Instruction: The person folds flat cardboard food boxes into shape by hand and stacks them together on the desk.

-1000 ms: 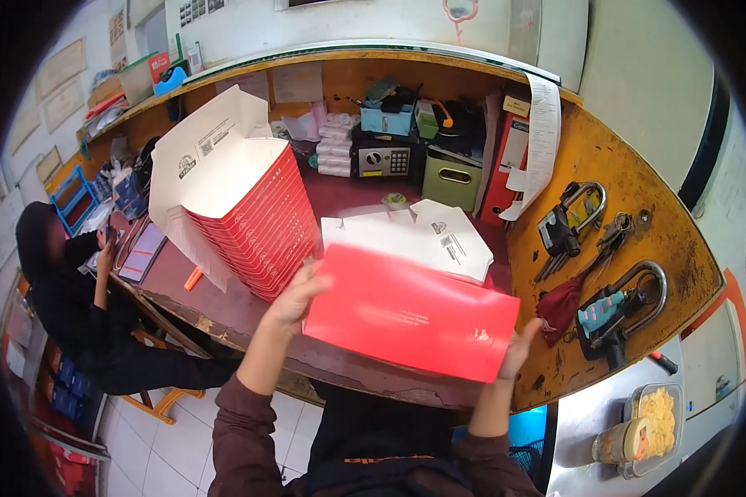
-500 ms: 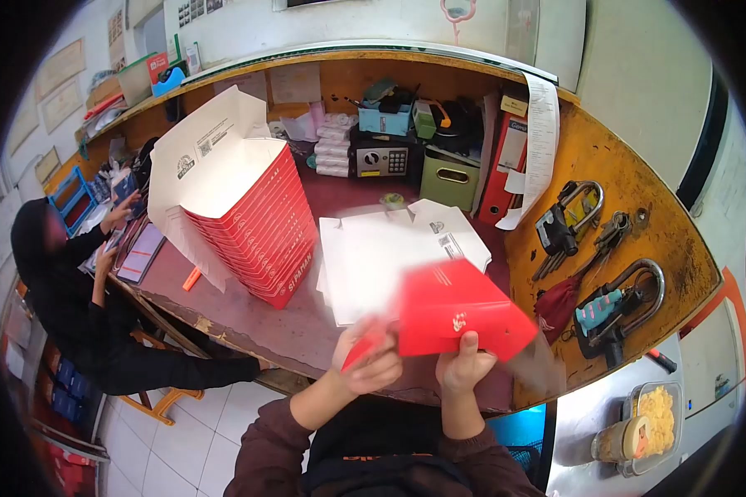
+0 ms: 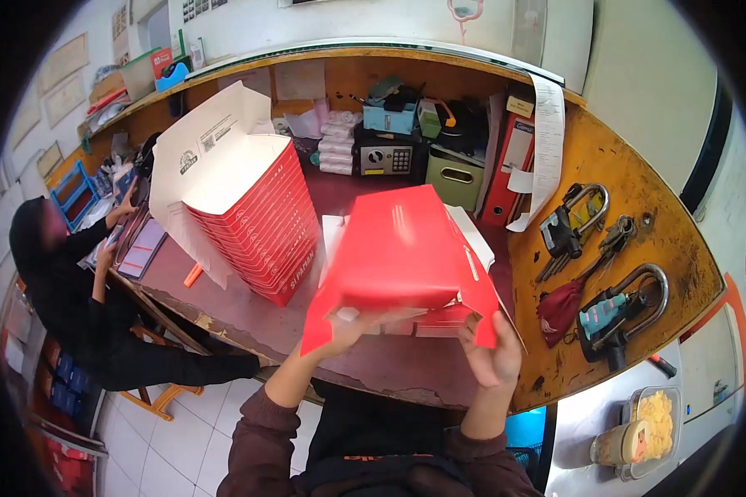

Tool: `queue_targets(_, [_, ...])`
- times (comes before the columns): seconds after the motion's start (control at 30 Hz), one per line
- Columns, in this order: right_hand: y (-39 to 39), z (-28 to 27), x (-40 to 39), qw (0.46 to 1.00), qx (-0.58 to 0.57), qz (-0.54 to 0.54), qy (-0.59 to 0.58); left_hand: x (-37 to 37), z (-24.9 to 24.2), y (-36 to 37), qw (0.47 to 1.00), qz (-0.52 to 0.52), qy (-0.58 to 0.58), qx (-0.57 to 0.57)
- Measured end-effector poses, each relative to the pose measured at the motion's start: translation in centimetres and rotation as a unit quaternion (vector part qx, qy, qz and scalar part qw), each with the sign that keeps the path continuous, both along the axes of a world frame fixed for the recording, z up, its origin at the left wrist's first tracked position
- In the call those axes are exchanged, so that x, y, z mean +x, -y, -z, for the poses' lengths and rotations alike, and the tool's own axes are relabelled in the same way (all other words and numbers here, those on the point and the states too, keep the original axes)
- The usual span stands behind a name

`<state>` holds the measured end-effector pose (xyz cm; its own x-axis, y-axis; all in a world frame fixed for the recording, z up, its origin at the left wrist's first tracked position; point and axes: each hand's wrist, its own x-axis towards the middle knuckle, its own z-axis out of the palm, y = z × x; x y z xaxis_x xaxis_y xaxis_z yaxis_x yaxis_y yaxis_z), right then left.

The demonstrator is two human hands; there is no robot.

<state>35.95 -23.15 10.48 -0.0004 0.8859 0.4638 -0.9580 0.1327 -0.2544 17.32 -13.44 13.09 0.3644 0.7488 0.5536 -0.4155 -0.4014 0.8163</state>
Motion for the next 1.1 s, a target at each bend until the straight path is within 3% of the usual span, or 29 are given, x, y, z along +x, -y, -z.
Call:
queue_targets(0.03, [-0.4,-0.2,-1.6,0.958,-0.063,0.241,0.140,0.0,0.9,-0.5,0.998,0.011,-0.021,0.057])
queue_targets(0.07, [-0.9,-0.3,-3.4,0.837,-0.120,0.462,0.269,0.2,1.5,-0.4,0.996,0.017,-0.032,0.086])
queue_targets(0.1, [-2.2,0.6,-5.0,0.758,-0.169,0.566,0.277,0.4,2.1,-0.3,0.992,0.022,-0.042,0.115])
queue_targets(0.13, [-3.4,2.1,-6.7,0.769,-0.151,0.600,0.162,1.2,2.6,0.7,0.998,0.026,-0.022,0.058])
queue_targets(0.2, [-2.5,-0.3,-9.2,0.899,-0.121,0.416,0.064,2.5,3.9,1.9,1.000,0.030,0.000,0.003])
queue_targets(0.23, [-2.5,-0.2,-8.8,0.899,-0.121,0.415,0.064,3.0,4.6,2.2,0.999,0.021,0.037,0.007])
queue_targets(0.27, [-2.5,0.0,-8.0,0.931,-0.131,0.331,0.080,3.2,5.1,2.2,0.997,0.011,0.074,0.010])
queue_targets(0.33, [-2.5,0.3,-6.0,0.973,-0.107,0.190,0.075,2.1,4.1,2.1,0.997,0.057,0.036,-0.025])
queue_targets(0.37, [-2.5,0.9,-5.2,0.975,-0.093,0.195,0.050,2.0,3.4,2.0,0.959,0.164,0.166,-0.159])
queue_targets(0.4, [-2.4,1.3,-4.8,0.976,-0.079,0.201,0.026,1.8,2.6,1.9,0.875,0.264,0.289,-0.284])
queue_targets(0.43, [-2.4,0.0,-5.5,0.976,-0.079,0.201,0.027,1.2,1.6,1.9,0.797,0.228,0.346,-0.440])
queue_targets(0.47, [-2.3,-1.4,-6.4,0.930,-0.132,0.339,0.056,0.8,2.8,1.3,0.797,0.228,0.345,-0.440])
queue_targets(0.5, [-2.3,-2.3,-7.0,0.860,-0.183,0.469,0.085,0.6,3.3,0.8,0.863,0.221,0.273,-0.362])
queue_targets(0.53, [-2.4,-1.8,-6.9,0.861,-0.182,0.468,0.085,0.5,3.8,0.5,0.916,0.210,0.198,-0.279])
queue_targets(0.57, [-2.6,-0.8,-6.7,0.835,-0.142,0.517,0.124,0.8,4.4,1.2,0.985,0.035,0.023,-0.167])
queue_targets(0.6, [-2.6,-0.3,-6.7,0.805,-0.102,0.561,0.163,1.0,4.5,1.5,0.985,0.032,0.023,-0.168])
queue_targets(0.67, [-2.3,0.5,-6.8,0.825,-0.064,0.522,0.205,1.1,4.8,1.9,0.992,-0.089,-0.004,-0.092])
queue_targets(0.7, [-2.7,1.0,-7.4,0.813,-0.082,0.533,0.218,1.7,4.5,2.5,0.985,-0.075,0.061,-0.145])
queue_targets(0.73, [-3.1,1.8,-8.1,0.849,-0.092,0.486,0.183,1.6,4.7,2.5,0.984,-0.077,0.061,-0.145])
queue_targets(0.8, [-3.8,3.1,-9.6,0.907,-0.118,0.392,0.099,1.6,4.7,2.2,0.958,-0.010,0.100,-0.268])
queue_targets(0.87, [-4.2,3.3,-8.1,0.884,-0.111,0.427,0.152,1.0,4.0,1.4,0.964,-0.026,0.084,-0.251])
queue_targets(0.9, [-4.2,3.0,-7.3,0.866,-0.106,0.451,0.188,-0.3,3.4,0.8,0.973,0.035,-0.131,-0.186])
queue_targets(0.93, [-3.9,1.5,-6.8,0.833,-0.099,0.486,0.246,-1.6,2.4,0.7,0.930,0.093,-0.338,-0.111])
queue_targets(0.97, [-3.6,0.1,-7.0,0.847,-0.114,0.474,0.212,-2.7,1.3,1.4,0.875,-0.057,-0.477,0.055])
queue_targets(1.0, [-3.3,-0.4,-6.5,0.806,-0.158,0.483,0.304,-3.0,0.3,1.7,0.875,-0.059,-0.477,0.055])
queue_targets(1.03, [-3.8,0.7,-5.6,0.667,-0.068,0.571,0.474,-3.2,-0.4,1.8,0.879,-0.191,-0.409,0.154])
queue_targets(1.07, [-4.1,1.0,-5.4,0.556,-0.102,0.541,0.623,-3.4,-0.9,1.7,0.853,-0.319,-0.331,0.248])
queue_targets(1.1, [-4.4,0.5,-5.7,0.391,-0.106,0.499,0.766,-3.2,-1.1,1.1,0.867,-0.277,-0.341,0.235])
